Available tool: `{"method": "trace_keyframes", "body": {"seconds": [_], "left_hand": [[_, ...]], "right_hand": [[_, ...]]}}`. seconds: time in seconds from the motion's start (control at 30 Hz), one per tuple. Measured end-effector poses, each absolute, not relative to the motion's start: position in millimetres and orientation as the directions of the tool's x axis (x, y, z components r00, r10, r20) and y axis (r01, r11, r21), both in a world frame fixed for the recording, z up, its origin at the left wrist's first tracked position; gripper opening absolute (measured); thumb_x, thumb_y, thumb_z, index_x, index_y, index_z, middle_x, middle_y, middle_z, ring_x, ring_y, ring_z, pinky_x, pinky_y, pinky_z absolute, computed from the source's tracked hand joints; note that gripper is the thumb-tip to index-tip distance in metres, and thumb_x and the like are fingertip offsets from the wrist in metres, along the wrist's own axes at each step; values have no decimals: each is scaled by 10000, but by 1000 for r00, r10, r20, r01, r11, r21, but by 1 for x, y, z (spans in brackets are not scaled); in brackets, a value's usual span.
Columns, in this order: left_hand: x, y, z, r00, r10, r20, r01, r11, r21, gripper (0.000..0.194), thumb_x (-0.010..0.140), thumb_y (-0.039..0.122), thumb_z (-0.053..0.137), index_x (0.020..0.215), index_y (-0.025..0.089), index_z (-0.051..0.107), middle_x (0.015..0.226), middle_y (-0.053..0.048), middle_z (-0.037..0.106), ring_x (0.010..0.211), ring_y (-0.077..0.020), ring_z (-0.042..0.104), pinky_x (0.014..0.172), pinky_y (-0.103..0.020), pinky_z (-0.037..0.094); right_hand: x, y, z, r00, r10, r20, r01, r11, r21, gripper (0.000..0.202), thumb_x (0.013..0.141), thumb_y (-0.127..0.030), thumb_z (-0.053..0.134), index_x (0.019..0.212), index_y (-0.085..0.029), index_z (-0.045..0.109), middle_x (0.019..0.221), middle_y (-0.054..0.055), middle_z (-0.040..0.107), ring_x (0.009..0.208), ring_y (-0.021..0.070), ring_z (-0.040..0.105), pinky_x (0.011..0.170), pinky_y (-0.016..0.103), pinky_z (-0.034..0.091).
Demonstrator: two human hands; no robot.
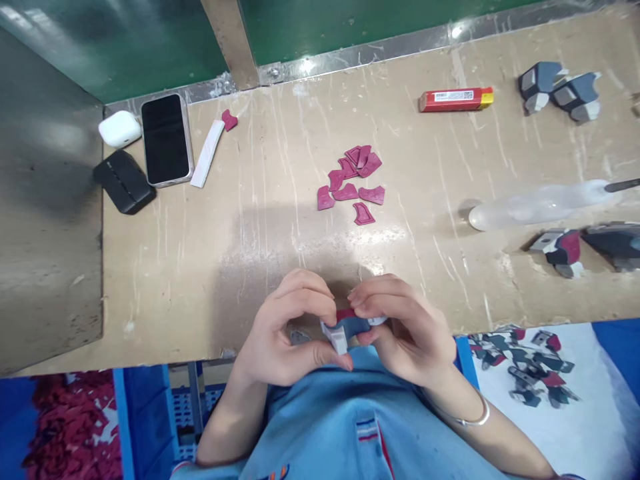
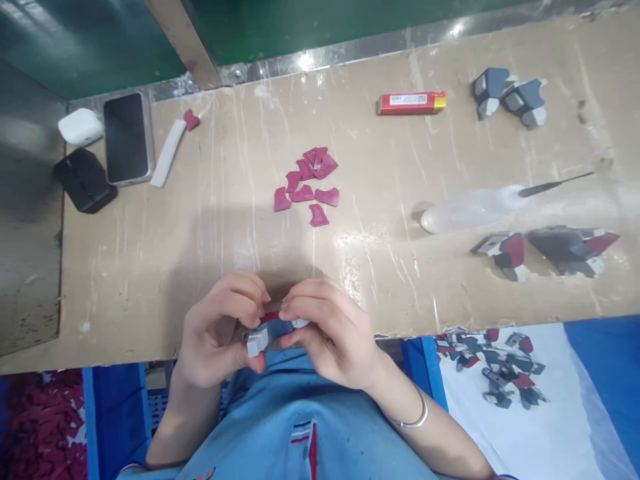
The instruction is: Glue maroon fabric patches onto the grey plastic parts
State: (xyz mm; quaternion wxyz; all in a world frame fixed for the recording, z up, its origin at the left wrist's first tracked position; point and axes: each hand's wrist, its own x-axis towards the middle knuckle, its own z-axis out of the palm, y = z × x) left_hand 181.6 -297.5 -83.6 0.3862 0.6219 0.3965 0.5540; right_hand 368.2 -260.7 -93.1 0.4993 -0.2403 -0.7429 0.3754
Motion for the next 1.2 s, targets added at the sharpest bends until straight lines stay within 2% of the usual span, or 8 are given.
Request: {"method": "trace_keyframes", "body": {"seconds": [0.27, 0.6, 0.73, 0.87, 0.93, 1.03, 1.1, 1.2], "left_hand": [[183, -300, -83, 22, 953, 303, 6, -303, 953, 410, 824, 485, 921, 924, 227, 619, 876, 1, 644, 790, -136, 644, 660, -234, 508], [180, -298, -82, 55, 946, 320, 88, -324, 942, 398, 852, 523, 881, 859, 224, 618, 797, 12, 662, 770, -156, 616, 719, -293, 495], [179, -306, -87, 16, 971, 237, 43, -237, 970, 434, 834, 492, 911, 1115, 261, 675, 1014, -34, 707, 936, -186, 693, 796, -286, 549], [174, -317, -91, -6, 983, 182, 71, -182, 981, 746, 791, 540, 929, 1423, 313, 604, 1172, -44, 729, 1094, -194, 711, 1000, -280, 550], [170, -321, -91, -42, 988, 150, 90, -146, 985, 664, 849, 500, 897, 1426, 322, 620, 1140, -14, 738, 1088, -154, 711, 1079, -224, 510], [166, -322, -90, -58, 993, 100, 171, -89, 981, 379, 1010, 295, 747, 1376, 337, 656, 1092, 12, 741, 1090, -109, 710, 1081, -149, 495], [164, -321, -91, -37, 997, 67, 238, -56, 970, 328, 1036, 200, 675, 1335, 334, 670, 1072, 17, 737, 1070, -95, 713, 1051, -122, 508], [162, -320, -93, -15, 999, 39, 307, -32, 951, 295, 1021, 173, 670, 1278, 317, 686, 1067, 15, 734, 1061, -94, 721, 1026, -102, 523]], "right_hand": [[368, -261, -97, -319, 718, 618, -56, 637, -769, 77, 1025, -178, 662, 1097, -197, 678, 915, 61, 739, 864, 192, 769, 727, 329, 676], [367, -261, -99, -332, 741, 583, -75, 596, -800, 32, 1026, -205, 683, 1043, -193, 659, 882, 46, 733, 825, 169, 767, 695, 301, 682], [367, -264, -99, -315, 729, 608, -62, 624, -779, 57, 1018, -187, 688, 1068, -197, 662, 914, 49, 743, 864, 177, 775, 732, 319, 689], [392, -265, -98, -345, 713, 610, 163, 686, -709, 148, 993, -114, 687, 1113, -201, 694, 960, 58, 776, 926, 202, 792, 774, 342, 689], [420, -264, -100, -341, 711, 615, 330, 703, -630, 201, 958, -84, 719, 1118, -206, 709, 931, 51, 784, 901, 210, 794, 764, 347, 685], [472, -266, -106, -286, 728, 623, 606, 641, -471, 234, 907, -63, 773, 1085, -206, 720, 910, 54, 776, 858, 208, 786, 744, 330, 667], [503, -271, -111, -238, 743, 625, 755, 547, -362, 224, 903, -53, 773, 1049, -214, 724, 937, 61, 772, 847, 198, 778, 732, 316, 649], [533, -280, -119, -209, 769, 604, 871, 428, -243, 205, 920, -69, 751, 1023, -244, 725, 960, 50, 771, 869, 209, 770, 749, 343, 621]]}}
